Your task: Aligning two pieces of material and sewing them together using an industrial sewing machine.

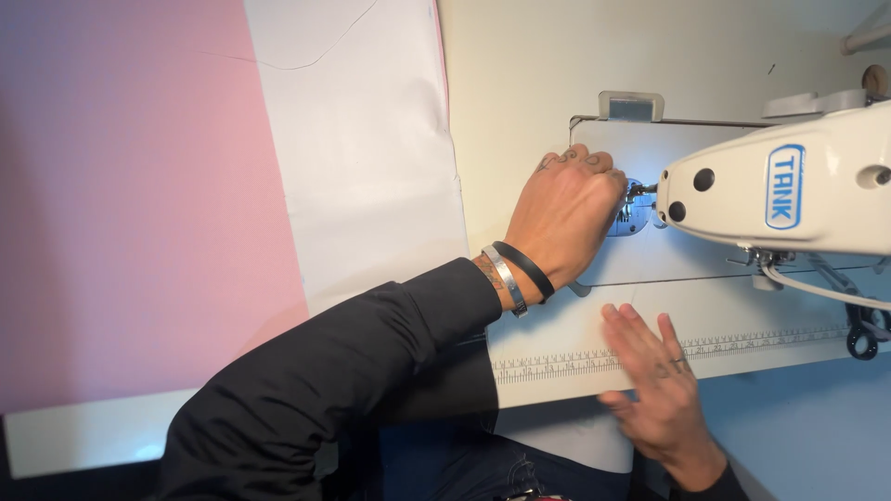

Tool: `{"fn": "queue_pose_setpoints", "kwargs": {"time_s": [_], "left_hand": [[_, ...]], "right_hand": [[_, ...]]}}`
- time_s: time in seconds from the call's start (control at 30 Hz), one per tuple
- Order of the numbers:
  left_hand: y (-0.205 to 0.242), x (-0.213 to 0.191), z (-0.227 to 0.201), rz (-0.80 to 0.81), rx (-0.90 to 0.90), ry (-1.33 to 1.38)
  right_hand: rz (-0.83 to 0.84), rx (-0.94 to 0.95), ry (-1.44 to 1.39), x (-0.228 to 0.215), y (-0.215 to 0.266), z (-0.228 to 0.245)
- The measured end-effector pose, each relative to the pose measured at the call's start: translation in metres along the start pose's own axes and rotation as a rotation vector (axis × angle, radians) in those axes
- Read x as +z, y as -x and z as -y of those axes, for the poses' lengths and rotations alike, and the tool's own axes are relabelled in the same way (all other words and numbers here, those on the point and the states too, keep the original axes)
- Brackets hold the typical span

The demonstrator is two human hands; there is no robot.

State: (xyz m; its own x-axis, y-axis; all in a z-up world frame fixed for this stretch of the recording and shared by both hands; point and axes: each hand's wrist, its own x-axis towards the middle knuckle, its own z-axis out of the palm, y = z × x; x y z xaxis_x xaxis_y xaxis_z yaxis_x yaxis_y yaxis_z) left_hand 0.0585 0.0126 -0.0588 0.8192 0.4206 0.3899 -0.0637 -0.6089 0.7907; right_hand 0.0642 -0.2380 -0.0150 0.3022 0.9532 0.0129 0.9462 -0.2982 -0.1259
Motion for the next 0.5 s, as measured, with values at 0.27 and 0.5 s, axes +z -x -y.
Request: {"fn": "queue_pose_setpoints", "kwargs": {"time_s": [0.27, 0.5], "left_hand": [[0.0, -0.003, 0.002, 0.021, -0.02, 0.012], [-0.002, -0.008, 0.002, 0.032, -0.044, 0.08]], "right_hand": [[-0.245, 0.434, -0.802, 0.0, -0.067, -0.038], [-0.215, 0.427, -0.938, 0.012, -0.073, -0.049]]}}
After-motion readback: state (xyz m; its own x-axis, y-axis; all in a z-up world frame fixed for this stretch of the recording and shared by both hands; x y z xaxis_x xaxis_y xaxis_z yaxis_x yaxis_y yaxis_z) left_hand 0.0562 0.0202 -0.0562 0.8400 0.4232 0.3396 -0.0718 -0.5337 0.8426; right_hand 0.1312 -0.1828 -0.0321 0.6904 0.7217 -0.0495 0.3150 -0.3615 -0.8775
